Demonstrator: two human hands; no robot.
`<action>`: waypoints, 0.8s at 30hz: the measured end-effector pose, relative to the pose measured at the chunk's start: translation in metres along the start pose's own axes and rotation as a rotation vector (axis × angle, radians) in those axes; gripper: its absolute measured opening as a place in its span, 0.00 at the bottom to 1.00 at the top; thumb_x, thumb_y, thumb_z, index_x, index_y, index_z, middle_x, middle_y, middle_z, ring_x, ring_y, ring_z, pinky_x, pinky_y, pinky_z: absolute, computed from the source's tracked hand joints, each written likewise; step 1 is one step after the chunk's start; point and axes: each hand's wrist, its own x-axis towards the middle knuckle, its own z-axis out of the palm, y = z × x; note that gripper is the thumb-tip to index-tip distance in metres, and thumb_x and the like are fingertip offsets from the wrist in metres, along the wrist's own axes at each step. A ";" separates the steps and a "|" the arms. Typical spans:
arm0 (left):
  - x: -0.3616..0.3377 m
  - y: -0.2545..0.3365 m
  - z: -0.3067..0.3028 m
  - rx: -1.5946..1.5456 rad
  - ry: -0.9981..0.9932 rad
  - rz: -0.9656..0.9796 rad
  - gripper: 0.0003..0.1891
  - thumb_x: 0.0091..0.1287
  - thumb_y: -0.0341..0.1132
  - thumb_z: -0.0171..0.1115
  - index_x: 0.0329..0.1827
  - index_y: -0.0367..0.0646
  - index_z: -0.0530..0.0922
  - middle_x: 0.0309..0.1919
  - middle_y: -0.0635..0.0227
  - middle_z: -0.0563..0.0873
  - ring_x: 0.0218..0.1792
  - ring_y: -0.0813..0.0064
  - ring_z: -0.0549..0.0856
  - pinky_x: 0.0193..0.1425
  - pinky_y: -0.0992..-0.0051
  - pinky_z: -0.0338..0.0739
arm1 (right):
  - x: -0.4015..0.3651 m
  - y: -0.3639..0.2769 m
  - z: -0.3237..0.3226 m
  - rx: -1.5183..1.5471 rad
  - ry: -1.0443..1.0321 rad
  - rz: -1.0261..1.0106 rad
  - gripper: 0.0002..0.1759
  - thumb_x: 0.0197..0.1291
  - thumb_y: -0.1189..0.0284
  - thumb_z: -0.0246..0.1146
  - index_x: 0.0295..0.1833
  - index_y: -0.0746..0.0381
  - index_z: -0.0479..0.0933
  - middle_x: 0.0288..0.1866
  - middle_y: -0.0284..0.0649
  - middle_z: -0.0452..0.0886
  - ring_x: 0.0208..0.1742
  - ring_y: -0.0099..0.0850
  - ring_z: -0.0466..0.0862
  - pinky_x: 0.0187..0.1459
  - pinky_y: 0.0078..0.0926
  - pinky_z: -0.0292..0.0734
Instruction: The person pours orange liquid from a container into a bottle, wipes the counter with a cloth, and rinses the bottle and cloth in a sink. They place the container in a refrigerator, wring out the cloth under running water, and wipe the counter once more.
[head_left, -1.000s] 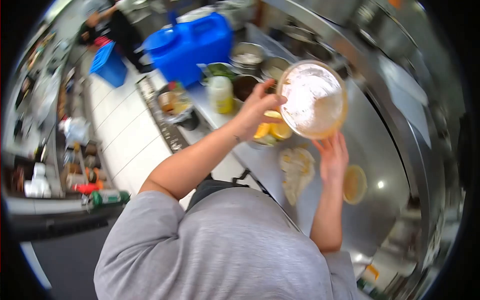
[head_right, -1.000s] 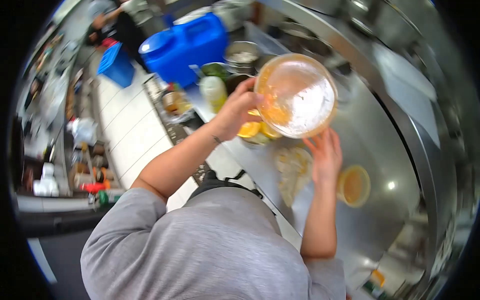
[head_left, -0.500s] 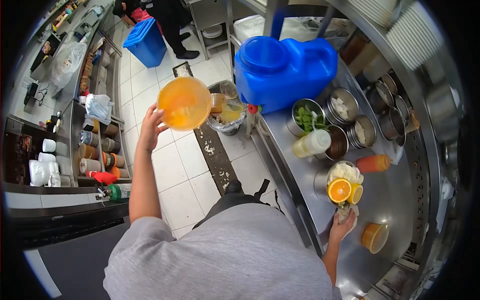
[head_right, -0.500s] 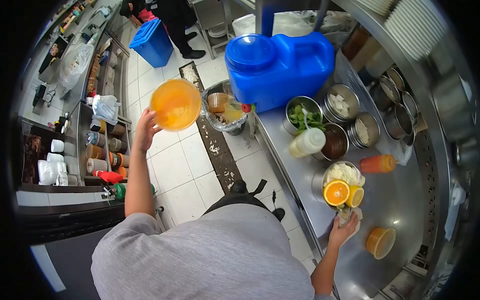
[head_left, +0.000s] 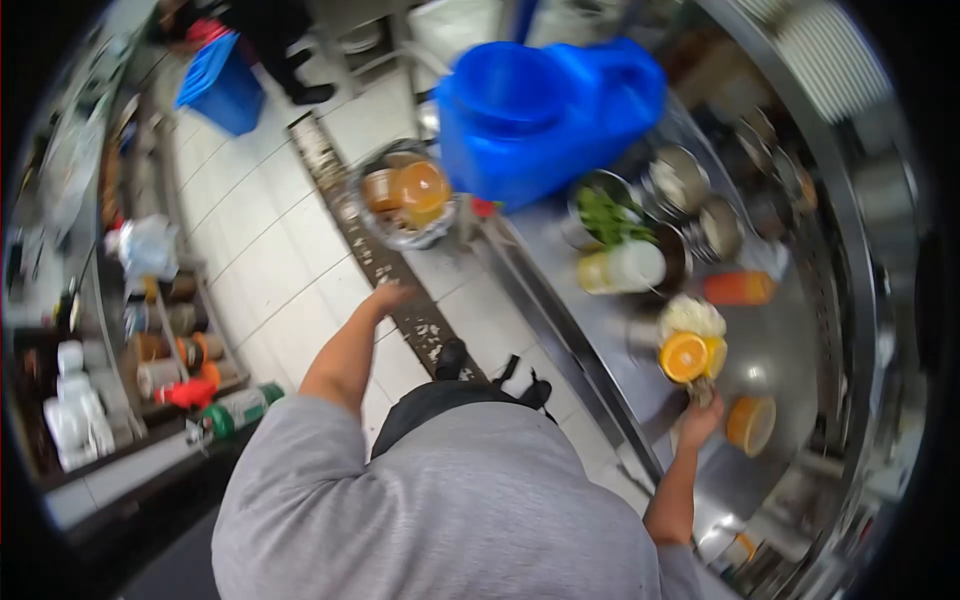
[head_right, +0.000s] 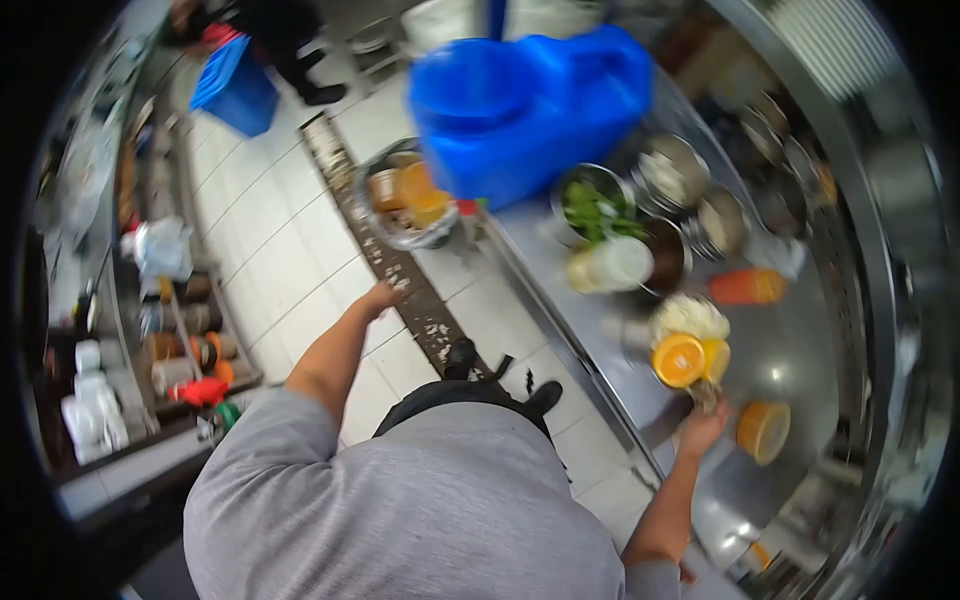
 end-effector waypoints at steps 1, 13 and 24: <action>-0.031 0.000 0.014 -0.199 0.080 -0.028 0.29 0.60 0.55 0.66 0.50 0.34 0.82 0.38 0.51 0.86 0.37 0.61 0.83 0.43 0.63 0.78 | -0.001 -0.008 -0.014 -0.010 0.100 0.066 0.25 0.50 0.79 0.66 0.57 0.67 0.74 0.54 0.53 0.77 0.58 0.51 0.76 0.62 0.41 0.68; -0.115 -0.019 0.054 0.180 -0.104 -0.339 0.30 0.64 0.49 0.65 0.62 0.36 0.75 0.40 0.55 0.84 0.38 0.64 0.83 0.37 0.59 0.80 | 0.081 0.102 0.065 -0.149 0.218 0.425 0.34 0.65 0.53 0.57 0.71 0.60 0.65 0.73 0.53 0.63 0.75 0.49 0.59 0.71 0.51 0.52; -0.220 0.366 0.168 -0.361 -0.503 -0.004 0.27 0.70 0.47 0.60 0.69 0.44 0.70 0.58 0.64 0.80 0.57 0.70 0.80 0.60 0.66 0.74 | 0.078 0.059 0.040 0.343 -0.298 -0.360 0.21 0.71 0.60 0.53 0.66 0.52 0.74 0.73 0.39 0.68 0.76 0.37 0.63 0.75 0.43 0.52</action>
